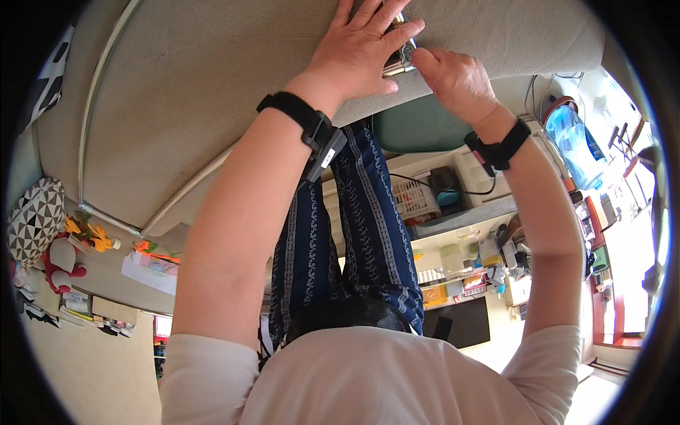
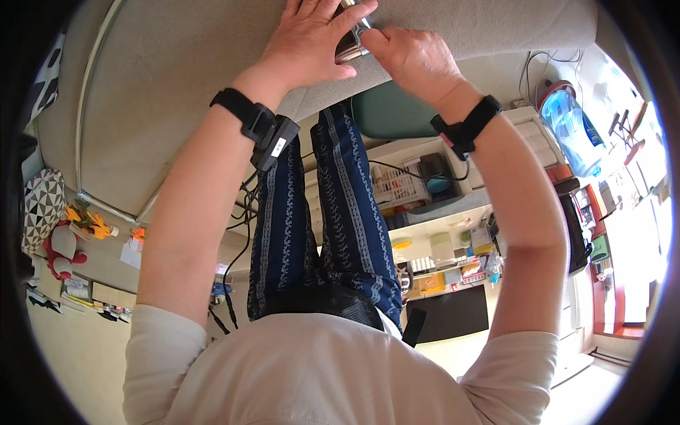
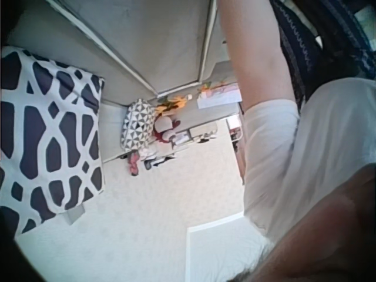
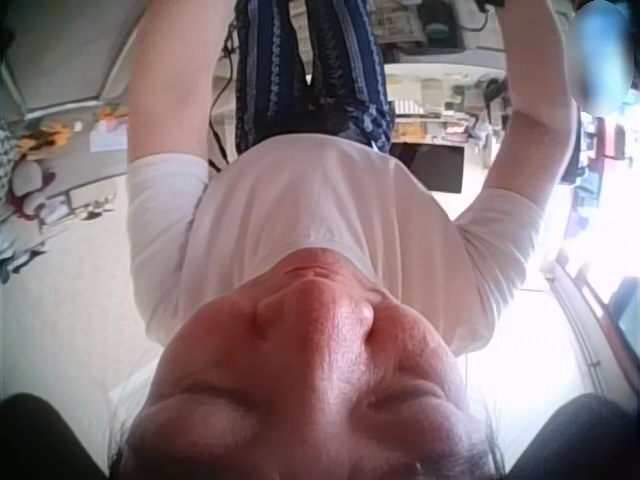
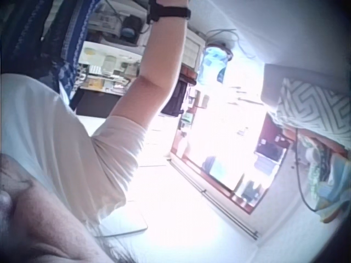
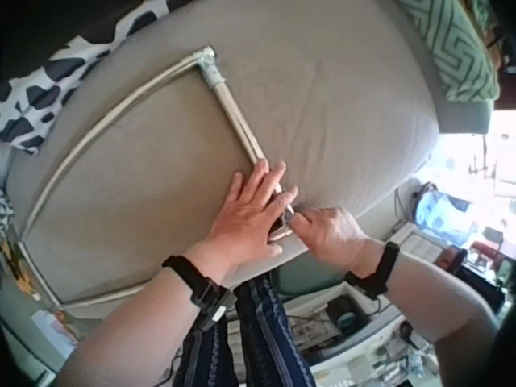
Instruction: The person retrieves a roll of tape from a drawer, then walks to a sofa and uses an Allen key to tighten screws on the metal frame of an overturned chair. The person repeatedly adjusts and secures multiple joints on the chair frame.
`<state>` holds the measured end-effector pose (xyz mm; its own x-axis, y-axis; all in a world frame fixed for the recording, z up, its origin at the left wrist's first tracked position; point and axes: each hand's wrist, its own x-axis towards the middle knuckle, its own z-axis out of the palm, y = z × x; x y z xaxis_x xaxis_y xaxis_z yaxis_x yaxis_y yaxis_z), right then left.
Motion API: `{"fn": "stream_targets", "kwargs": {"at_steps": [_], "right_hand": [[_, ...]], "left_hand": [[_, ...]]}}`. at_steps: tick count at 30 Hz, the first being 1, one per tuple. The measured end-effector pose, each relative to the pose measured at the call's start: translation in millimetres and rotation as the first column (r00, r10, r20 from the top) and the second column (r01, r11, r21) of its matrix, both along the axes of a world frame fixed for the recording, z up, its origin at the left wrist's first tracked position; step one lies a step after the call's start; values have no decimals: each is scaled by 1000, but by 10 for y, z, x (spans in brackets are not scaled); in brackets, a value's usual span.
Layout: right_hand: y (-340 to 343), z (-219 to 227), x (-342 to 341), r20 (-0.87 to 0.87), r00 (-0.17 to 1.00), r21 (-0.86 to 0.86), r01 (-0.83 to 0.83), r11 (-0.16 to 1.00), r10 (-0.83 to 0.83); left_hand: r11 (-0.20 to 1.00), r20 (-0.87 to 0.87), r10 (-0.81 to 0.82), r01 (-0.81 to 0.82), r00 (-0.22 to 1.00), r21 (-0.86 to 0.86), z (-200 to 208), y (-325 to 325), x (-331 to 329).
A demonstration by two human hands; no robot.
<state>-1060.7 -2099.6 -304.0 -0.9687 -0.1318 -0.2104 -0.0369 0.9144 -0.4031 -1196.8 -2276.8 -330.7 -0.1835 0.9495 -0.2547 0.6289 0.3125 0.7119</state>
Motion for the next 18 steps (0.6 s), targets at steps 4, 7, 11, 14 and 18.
{"fn": "stream_targets", "kwargs": {"at_steps": [4,7,11,14,18], "right_hand": [[147,-75,-59,15,990,-45,-142,989,143],[203,-133,-100,15,972,-31,-234,972,235],[227,-164,-205,74,940,-39,-330,943,332],[284,-159,-338,235,869,-14,-444,896,435],[355,-216,-616,243,703,-85,-671,736,669]], "left_hand": [[998,-42,-59,59,997,-1,-56,-28,-19],[998,-56,-37,39,998,43,-124,-66,-7],[993,-68,-26,34,997,111,-173,-130,-19],[995,-51,-56,60,997,75,-170,-149,-55],[996,-39,-85,86,996,37,-155,-141,-97]]}}
